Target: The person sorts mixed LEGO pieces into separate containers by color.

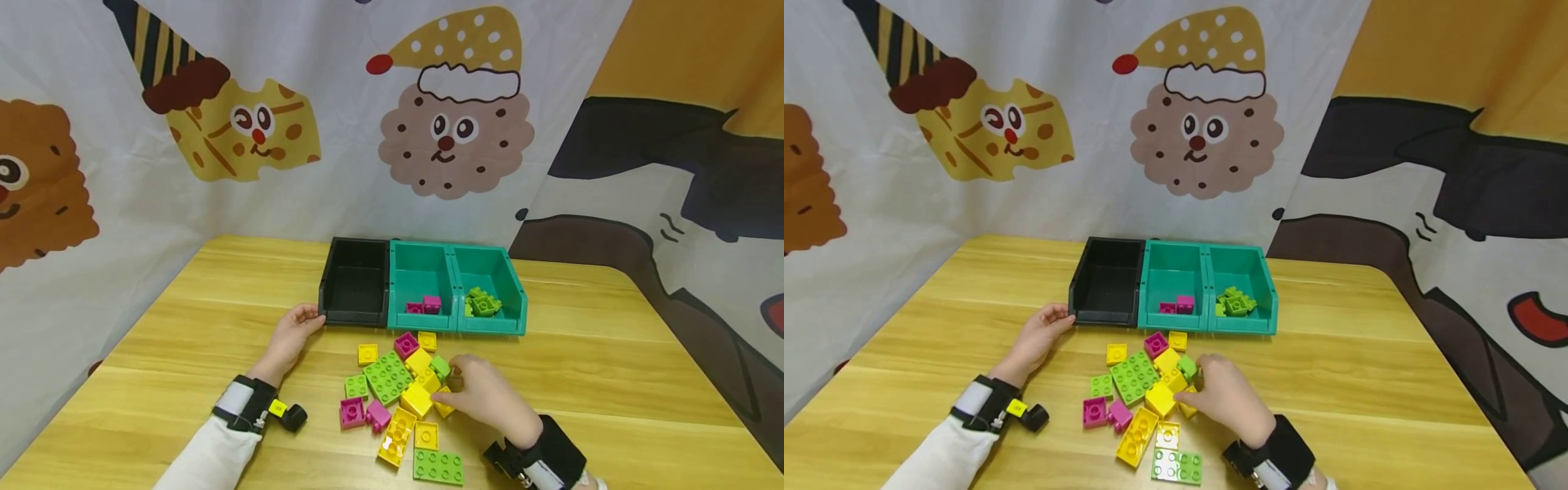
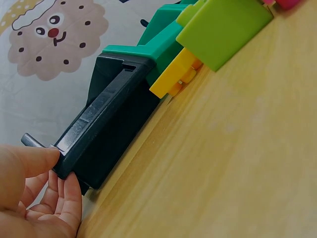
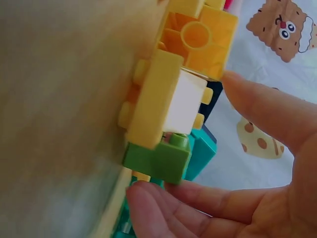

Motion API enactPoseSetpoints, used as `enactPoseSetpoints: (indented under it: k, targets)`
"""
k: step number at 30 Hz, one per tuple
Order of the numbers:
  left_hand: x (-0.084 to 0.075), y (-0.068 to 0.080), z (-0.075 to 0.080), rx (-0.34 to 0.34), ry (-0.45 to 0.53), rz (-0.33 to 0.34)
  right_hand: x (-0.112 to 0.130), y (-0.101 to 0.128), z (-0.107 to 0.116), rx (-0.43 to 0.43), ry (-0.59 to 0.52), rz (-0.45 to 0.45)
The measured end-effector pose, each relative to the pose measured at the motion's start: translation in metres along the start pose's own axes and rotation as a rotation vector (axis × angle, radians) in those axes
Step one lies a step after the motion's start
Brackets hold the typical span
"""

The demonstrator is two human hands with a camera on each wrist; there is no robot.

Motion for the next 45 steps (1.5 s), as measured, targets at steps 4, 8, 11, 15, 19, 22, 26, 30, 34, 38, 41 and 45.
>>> enactPoseSetpoints:
  k: [4,8,11,15,19,22,26,30,34,38,41,45]
  targets:
    - [-0.002,0.001,0.0,-0.004,-0.006,-0.006,0.0,-0.001,-0.002,0.004,-0.005,-0.026]
    - [-0.001,0.001,0.0,-0.006,-0.007,-0.006,0.0,-0.001,-0.001,0.015,-0.01,-0.03]
    - [-0.001,0.001,0.0,-0.004,-0.006,-0.007,0.002,0.0,0.0,0.025,-0.024,-0.004]
    - [-0.002,0.001,0.0,-0.004,-0.003,-0.008,0.005,0.003,0.001,0.042,-0.055,0.052]
    - [-0.002,0.001,0.0,-0.004,-0.004,-0.006,0.009,0.006,-0.001,0.076,-0.093,0.081]
    - [-0.002,0.001,0.0,-0.003,-0.004,-0.006,0.01,0.006,-0.004,0.107,-0.099,0.074]
    - [-0.001,0.0,0.0,-0.003,0.002,-0.008,0.011,0.006,-0.008,0.115,-0.071,0.075]
    - [0.0,-0.002,0.0,-0.003,0.009,-0.015,0.011,0.005,-0.01,0.112,-0.056,0.095]
    - [0.0,-0.003,0.0,-0.004,0.015,-0.015,0.011,0.005,-0.011,0.125,-0.053,0.124]
    - [0.0,-0.001,0.0,0.0,0.012,-0.005,0.012,0.005,-0.011,0.129,-0.038,0.149]
    - [0.0,0.0,0.0,0.003,0.008,-0.001,0.012,0.005,-0.011,0.124,-0.036,0.152]
    - [0.0,-0.001,0.0,0.003,0.012,-0.002,0.01,0.005,-0.012,0.114,-0.048,0.156]
Point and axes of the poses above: each hand's wrist, its own y-axis away from the middle knuckle, its own z-axis out of the back of the hand, x = y × z, the point moved 3 cm from there along -y, towards the middle knuckle, and after that the axes turned 15 degrees about z, right-handed, at the moved point
